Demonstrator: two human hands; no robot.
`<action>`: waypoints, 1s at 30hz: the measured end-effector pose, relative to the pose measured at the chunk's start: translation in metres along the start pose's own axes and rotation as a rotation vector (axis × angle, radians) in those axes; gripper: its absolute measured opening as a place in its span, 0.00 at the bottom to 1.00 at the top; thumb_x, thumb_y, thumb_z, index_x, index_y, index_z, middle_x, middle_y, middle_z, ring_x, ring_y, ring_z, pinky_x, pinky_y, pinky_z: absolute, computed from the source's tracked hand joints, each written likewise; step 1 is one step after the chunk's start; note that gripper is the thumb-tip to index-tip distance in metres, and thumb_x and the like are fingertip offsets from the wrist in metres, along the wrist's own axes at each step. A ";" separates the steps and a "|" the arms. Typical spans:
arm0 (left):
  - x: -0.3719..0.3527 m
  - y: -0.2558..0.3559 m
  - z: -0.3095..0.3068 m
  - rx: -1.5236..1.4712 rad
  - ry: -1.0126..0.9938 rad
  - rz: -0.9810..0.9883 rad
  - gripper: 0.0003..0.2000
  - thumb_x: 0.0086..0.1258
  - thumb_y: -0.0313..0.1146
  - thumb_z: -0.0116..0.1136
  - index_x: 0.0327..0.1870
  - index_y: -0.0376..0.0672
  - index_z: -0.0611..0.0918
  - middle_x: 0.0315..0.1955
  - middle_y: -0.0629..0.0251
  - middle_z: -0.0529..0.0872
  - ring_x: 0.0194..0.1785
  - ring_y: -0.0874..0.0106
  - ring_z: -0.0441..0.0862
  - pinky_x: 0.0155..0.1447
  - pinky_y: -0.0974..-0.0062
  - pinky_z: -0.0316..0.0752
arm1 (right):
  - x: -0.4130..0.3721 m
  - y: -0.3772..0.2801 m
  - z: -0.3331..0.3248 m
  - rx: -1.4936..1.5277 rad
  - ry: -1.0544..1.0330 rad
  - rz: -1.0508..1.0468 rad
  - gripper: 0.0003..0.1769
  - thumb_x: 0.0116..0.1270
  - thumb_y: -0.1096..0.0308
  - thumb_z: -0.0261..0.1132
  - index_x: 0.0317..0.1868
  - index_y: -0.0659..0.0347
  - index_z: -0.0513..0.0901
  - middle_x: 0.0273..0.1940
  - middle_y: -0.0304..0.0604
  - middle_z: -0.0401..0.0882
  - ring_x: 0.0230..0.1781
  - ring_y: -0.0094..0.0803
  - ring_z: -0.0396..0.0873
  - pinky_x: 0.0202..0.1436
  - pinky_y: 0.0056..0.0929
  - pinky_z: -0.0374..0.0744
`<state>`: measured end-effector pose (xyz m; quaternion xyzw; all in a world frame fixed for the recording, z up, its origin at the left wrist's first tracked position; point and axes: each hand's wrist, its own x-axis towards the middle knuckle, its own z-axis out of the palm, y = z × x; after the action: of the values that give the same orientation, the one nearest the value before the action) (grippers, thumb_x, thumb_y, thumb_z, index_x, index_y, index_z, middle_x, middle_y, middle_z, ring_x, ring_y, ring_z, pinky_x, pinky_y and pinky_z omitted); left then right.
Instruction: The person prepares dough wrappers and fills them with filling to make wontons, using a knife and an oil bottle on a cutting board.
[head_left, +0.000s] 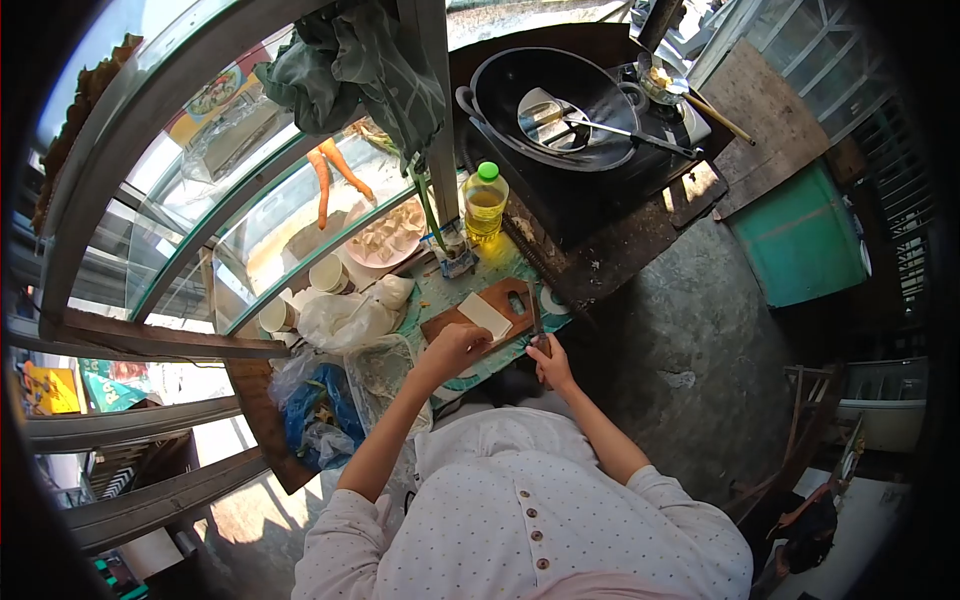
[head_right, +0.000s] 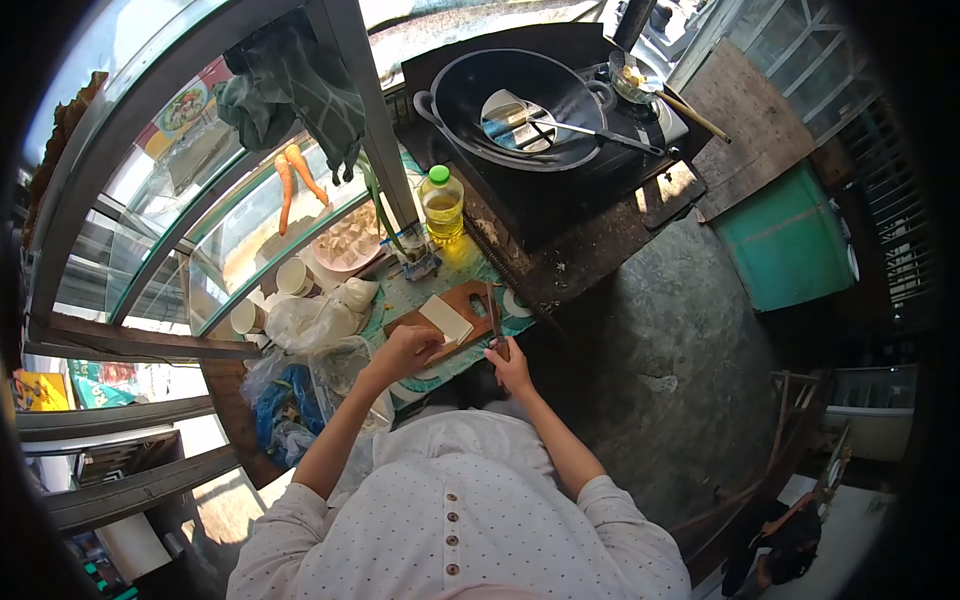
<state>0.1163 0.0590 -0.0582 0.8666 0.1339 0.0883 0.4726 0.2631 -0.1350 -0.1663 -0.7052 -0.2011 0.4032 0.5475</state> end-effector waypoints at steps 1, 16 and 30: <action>0.008 0.005 0.000 -0.048 0.034 -0.033 0.06 0.56 0.25 0.60 0.34 0.35 0.81 0.26 0.53 0.82 0.29 0.63 0.82 0.35 0.72 0.75 | 0.003 -0.004 0.000 0.153 -0.030 0.119 0.12 0.61 0.64 0.62 0.40 0.59 0.70 0.23 0.36 0.72 0.12 0.22 0.68 0.14 0.25 0.67; 0.046 -0.103 0.041 0.392 0.202 -0.450 0.11 0.55 0.35 0.60 0.34 0.38 0.83 0.31 0.54 0.81 0.38 0.58 0.79 0.43 0.64 0.74 | 0.008 -0.002 0.006 -0.114 0.132 0.164 0.10 0.60 0.66 0.60 0.40 0.60 0.72 0.21 0.37 0.71 0.09 0.21 0.67 0.10 0.23 0.65; 0.048 -0.111 0.048 0.412 0.290 -0.340 0.10 0.52 0.36 0.62 0.34 0.43 0.85 0.35 0.59 0.80 0.42 0.59 0.76 0.46 0.64 0.73 | 0.004 0.003 0.004 -0.149 0.133 0.154 0.09 0.61 0.67 0.60 0.40 0.60 0.73 0.21 0.37 0.72 0.10 0.22 0.68 0.11 0.23 0.66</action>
<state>0.1591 0.0936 -0.1765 0.8877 0.3581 0.1017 0.2708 0.2615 -0.1303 -0.1712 -0.7825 -0.1391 0.3802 0.4732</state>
